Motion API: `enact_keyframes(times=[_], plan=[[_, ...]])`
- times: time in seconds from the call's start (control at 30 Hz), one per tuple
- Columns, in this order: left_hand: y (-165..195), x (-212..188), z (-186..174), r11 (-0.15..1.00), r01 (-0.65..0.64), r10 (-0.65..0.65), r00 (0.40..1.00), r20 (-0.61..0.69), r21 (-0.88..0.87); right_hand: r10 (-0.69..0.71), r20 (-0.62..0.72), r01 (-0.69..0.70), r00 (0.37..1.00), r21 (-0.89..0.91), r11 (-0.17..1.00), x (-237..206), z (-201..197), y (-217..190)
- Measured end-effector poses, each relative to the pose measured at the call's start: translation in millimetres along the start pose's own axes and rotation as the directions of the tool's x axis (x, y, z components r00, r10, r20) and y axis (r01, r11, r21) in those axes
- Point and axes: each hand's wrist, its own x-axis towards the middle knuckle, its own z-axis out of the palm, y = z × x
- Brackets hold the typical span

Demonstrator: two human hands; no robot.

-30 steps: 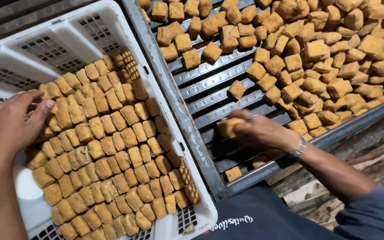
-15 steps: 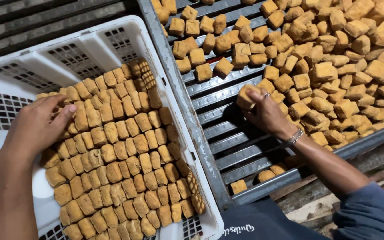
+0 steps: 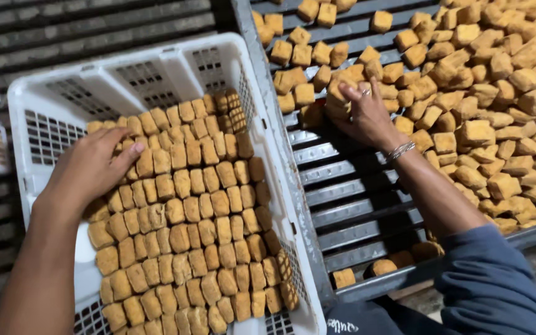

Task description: The person picks up pieces of tofu from metal drying racks and from a pile and arranges them in neat rows inside a white plastic basket, occasionally turning pieces to fit them and pressing rows into place. The basket gradually fills with tightly packed tofu pieces.

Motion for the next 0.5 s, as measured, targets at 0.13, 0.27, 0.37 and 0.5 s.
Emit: enact_keyframes(times=[0.13, 0.27, 0.37, 0.5], plan=[[2, 3, 1, 0.999, 0.019, -0.021, 0.999, 0.034, 0.035, -0.125, -0.09, 0.131, 0.988, 0.062, 0.989, -7, 11, 2], [3, 3, 0, 1.0, -0.016, 0.016, 1.0, 0.0, 0.01, 0.028, -0.103, -0.012, 0.994, 0.151, 0.988, -16, 20, -3], [4, 4, -1, 1.0, 0.02, -0.02, 1.0, 0.01, 0.018, 0.244, -0.112, -0.138, 0.963, 0.57, 0.81, -18, 14, -9], [8, 9, -2, 0.998, -0.035, 0.035, 0.999, 0.003, 0.05, 0.41, -0.091, -0.094, 0.907, 0.907, 0.411, -6, -15, -32]])
